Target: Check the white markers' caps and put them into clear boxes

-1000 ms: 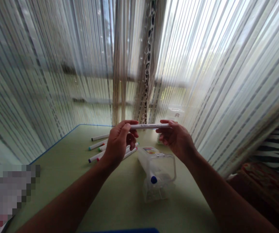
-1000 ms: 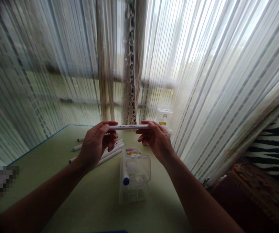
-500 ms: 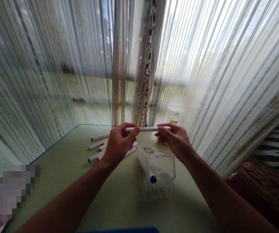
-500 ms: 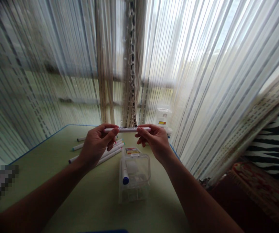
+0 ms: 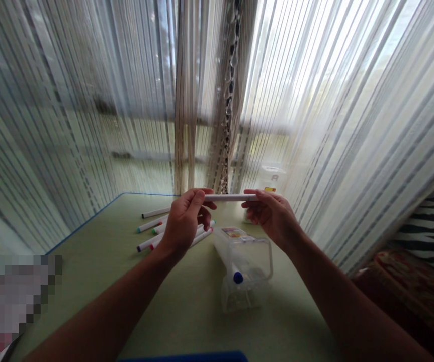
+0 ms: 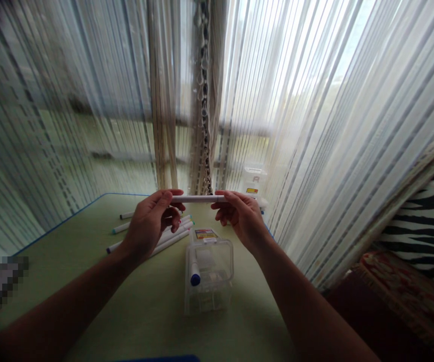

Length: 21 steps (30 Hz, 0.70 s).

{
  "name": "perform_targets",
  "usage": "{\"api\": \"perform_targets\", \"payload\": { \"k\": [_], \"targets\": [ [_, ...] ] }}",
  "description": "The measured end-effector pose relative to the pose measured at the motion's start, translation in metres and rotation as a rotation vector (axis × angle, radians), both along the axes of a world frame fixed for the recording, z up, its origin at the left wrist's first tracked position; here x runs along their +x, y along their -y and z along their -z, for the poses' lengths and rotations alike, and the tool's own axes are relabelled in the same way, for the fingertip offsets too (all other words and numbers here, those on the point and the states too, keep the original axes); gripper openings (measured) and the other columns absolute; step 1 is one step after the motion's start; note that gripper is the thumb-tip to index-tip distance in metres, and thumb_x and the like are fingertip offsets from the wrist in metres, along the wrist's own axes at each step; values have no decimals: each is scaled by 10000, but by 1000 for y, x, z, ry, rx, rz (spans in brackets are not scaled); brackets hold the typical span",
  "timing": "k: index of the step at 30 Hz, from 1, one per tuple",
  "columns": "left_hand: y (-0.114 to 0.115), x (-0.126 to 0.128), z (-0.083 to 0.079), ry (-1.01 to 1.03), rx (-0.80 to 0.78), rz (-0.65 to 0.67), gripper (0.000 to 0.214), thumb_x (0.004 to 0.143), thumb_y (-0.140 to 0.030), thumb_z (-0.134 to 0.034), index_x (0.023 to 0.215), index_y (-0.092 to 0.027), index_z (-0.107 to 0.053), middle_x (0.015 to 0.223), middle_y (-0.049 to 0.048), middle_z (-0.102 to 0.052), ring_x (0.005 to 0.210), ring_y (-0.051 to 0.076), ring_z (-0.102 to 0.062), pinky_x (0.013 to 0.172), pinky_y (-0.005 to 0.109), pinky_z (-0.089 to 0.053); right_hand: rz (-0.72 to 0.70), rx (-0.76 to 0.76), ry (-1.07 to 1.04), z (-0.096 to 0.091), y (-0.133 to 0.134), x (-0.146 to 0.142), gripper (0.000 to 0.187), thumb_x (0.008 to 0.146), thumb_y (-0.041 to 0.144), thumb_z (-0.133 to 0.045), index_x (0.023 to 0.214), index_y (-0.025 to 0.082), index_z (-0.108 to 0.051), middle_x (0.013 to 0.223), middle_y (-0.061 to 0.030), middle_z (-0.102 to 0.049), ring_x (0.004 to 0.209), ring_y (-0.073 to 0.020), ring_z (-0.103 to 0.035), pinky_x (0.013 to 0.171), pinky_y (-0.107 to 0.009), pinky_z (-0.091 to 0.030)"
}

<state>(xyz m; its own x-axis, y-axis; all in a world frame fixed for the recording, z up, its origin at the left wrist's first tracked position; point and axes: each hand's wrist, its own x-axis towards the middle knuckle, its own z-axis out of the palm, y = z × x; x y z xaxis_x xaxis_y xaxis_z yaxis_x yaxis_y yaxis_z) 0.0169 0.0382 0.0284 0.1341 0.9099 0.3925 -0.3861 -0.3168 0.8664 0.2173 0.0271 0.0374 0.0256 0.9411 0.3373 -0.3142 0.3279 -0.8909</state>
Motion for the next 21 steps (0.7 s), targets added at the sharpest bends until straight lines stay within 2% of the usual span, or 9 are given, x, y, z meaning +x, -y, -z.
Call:
{"api": "perform_targets", "payload": {
  "k": [6,13,17,21],
  "targets": [
    [1,-1,-1,62,-39,32,253,927,-314,-545,1024,-102,-646,725,48,-653,446,105,-545,392,224,-423,-39,-69,-74,-3,1,0,276,803,350,-671,921,115,-758,694,-88,-760,470,-124,-630,390,-200,-430],
    [3,-1,-3,95,-36,42,272,909,-324,-563,1029,-96,-650,709,56,-666,443,109,-543,400,230,-421,-44,-121,-119,-7,2,1,215,813,323,-629,878,154,-746,665,-63,-754,456,-126,-629,371,-194,-443],
    [1,-1,-3,61,-16,41,270,896,-309,-562,1043,-97,-642,710,49,-666,445,109,-546,398,231,-427,-31,-94,-107,-5,1,1,203,817,309,-646,897,146,-736,676,-68,-759,461,-126,-646,370,-185,-458],
    [-2,-1,-1,-5,8,8,231,876,-261,-582,1031,-100,-639,696,26,-657,420,92,-527,387,219,-417,-8,-51,-71,-3,1,1,220,770,321,-743,899,143,-738,681,-68,-765,468,-134,-671,368,-176,-478]
  ]
}}
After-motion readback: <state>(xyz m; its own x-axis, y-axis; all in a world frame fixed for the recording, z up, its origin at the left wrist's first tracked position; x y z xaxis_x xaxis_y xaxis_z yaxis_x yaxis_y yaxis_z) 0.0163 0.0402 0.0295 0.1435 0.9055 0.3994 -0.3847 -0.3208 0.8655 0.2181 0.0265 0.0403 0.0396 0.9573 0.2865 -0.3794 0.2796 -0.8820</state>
